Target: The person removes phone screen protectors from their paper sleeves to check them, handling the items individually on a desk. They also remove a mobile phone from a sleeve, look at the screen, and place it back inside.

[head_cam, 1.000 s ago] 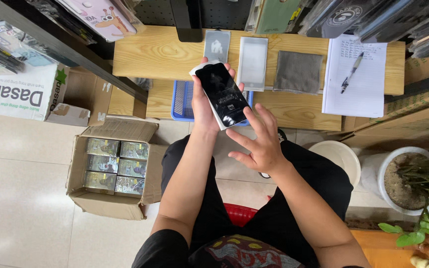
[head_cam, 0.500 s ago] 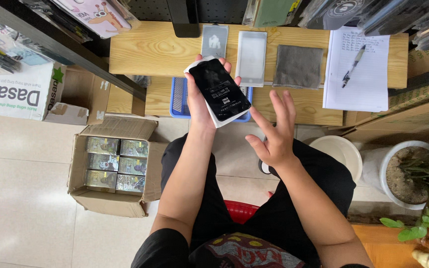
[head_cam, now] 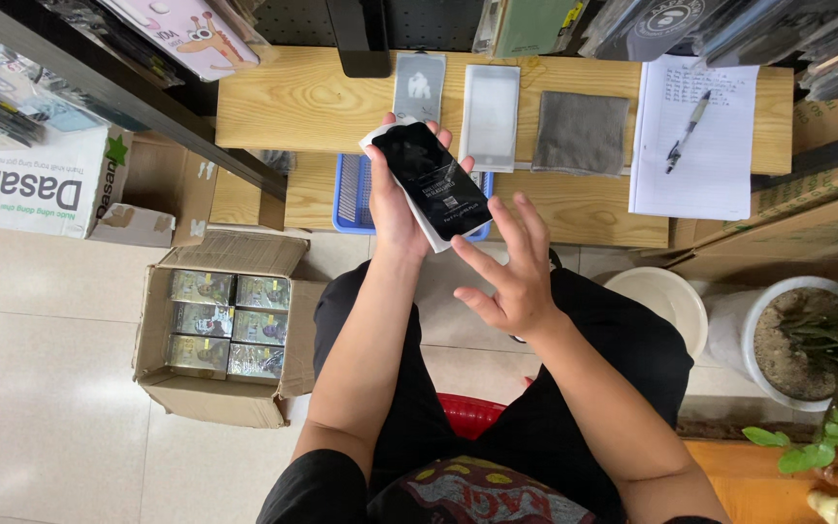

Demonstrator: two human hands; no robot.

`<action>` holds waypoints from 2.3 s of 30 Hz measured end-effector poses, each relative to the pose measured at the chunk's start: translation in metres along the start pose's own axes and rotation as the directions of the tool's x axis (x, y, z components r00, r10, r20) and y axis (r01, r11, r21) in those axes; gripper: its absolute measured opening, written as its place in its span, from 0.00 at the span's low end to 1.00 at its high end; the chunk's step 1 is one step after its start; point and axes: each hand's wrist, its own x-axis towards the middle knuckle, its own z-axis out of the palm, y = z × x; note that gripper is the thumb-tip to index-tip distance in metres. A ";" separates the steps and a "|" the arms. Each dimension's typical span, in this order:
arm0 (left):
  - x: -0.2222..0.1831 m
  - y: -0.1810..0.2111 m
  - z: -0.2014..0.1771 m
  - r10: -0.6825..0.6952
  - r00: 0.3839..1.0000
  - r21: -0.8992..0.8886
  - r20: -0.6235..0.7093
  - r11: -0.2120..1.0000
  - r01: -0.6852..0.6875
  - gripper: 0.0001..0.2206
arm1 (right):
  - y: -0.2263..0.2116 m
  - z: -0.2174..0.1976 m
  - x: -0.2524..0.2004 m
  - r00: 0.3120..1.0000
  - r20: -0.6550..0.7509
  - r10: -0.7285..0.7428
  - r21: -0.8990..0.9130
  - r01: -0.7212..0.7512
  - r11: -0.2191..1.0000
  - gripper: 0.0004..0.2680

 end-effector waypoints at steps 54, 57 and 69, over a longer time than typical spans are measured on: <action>-0.045 -0.024 0.021 -0.189 0.927 0.937 0.323 0.201 -0.286 0.45 | 0.063 -0.008 0.011 0.726 0.341 0.596 0.741 -0.598 0.305 0.31; -0.039 -0.025 0.011 -0.212 0.911 0.922 0.353 0.245 -0.300 0.45 | 0.078 -0.001 -0.005 0.715 0.337 0.612 0.841 -0.521 0.147 0.30; -0.033 -0.017 0.001 -0.331 0.870 0.871 0.365 0.450 -0.195 0.32 | 0.055 -0.025 0.024 0.581 0.374 0.723 0.911 -0.375 -0.170 0.23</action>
